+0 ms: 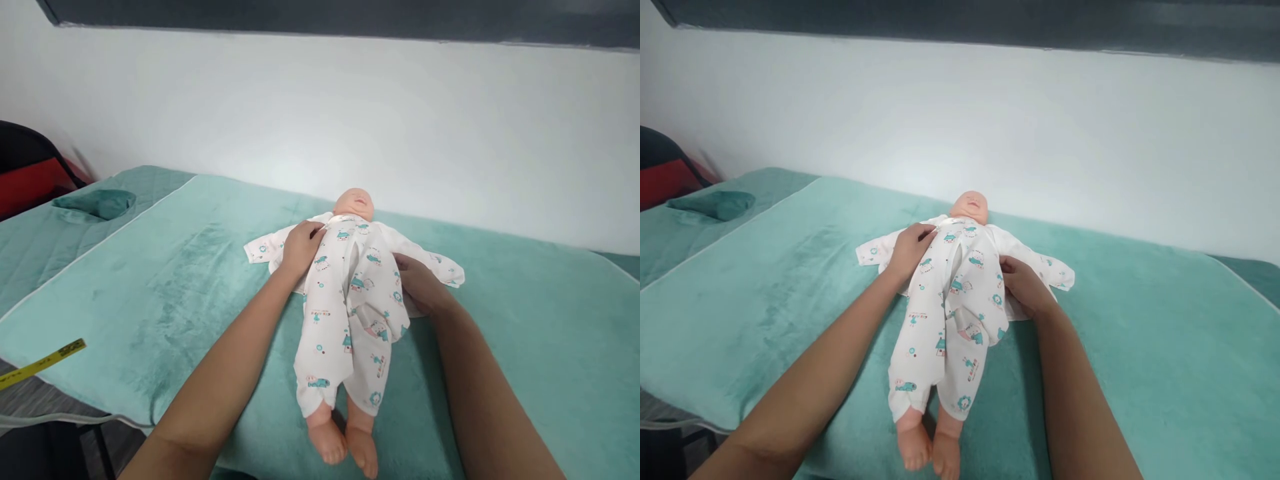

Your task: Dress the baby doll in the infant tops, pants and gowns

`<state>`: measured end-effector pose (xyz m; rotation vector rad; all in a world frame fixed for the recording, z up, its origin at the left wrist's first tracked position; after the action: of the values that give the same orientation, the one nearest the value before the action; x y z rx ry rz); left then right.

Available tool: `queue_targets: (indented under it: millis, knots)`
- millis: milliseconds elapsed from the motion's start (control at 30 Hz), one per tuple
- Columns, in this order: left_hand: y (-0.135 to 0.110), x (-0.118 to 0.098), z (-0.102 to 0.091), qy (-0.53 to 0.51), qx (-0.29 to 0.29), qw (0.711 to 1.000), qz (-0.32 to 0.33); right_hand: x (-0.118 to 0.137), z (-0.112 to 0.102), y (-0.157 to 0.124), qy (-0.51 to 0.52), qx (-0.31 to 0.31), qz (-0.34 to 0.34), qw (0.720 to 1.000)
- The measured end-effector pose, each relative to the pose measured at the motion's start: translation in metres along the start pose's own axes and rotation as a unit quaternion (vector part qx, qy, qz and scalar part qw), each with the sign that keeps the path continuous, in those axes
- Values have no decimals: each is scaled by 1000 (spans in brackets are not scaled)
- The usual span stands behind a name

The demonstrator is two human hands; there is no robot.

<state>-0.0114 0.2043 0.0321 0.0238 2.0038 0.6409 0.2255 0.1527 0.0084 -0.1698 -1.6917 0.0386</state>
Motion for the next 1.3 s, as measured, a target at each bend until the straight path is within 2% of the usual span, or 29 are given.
queue_targets:
  millis: [100, 233, 300, 367, 433, 500, 600, 700, 800, 900, 1000, 1167, 1300]
  knots:
    - [9, 3, 4, -46, 22, 996, -70, -1, 2, -1, 4, 13, 2, 1000]
    - [10, 10, 10, -172, 65, 965, -186, -3, 2, 1, 6, 15, -3, 1000]
    - [9, 9, 10, -158, 49, 972, -169, -4, 1, 2, 7, 10, -2, 1000]
    - [8, 6, 4, -90, -1, 991, -99, -5, 0, 2, 9, 10, 1, 1000]
    - [3, 3, -3, -21, -38, 998, -35, -5, 0, 2, 12, 10, 7, 1000]
    - [-5, 5, -7, 25, -15, 999, -22, -5, 0, 2, 13, 11, 15, 1000]
    - [-19, 13, -12, 34, 75, 994, -73, -3, 0, 2, -9, 1, 17, 1000]
    - [-29, 17, -15, -36, 155, 974, -161, -1, -1, 3, -46, -22, -1, 999]
    - [-32, 17, -17, -102, 187, 950, -229, -2, -1, 4, -45, -30, -17, 998]
    - [-32, 17, -19, -118, 184, 947, -236, -4, 0, 2, -9, -29, -15, 999]
    - [-38, 15, -17, -157, 201, 937, -239, 6, 2, -4, -15, -38, -38, 998]
    - [-52, 6, -7, -277, 247, 883, -286, 31, 3, -17, -62, -89, -93, 990]
    - [-55, 7, -1, -345, 240, 845, -332, 35, 5, -19, -65, -91, -91, 990]
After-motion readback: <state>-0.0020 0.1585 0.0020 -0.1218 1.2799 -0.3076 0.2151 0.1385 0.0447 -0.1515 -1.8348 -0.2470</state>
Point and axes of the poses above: each hand's wrist, its own y-axis towards the middle knuckle, its own z-axis out of the palm, x = y × z, the point moved 6 cm from there along y, towards the middle knuckle, and after that the axes turned 15 degrees about -x, right-handed, at the moved point
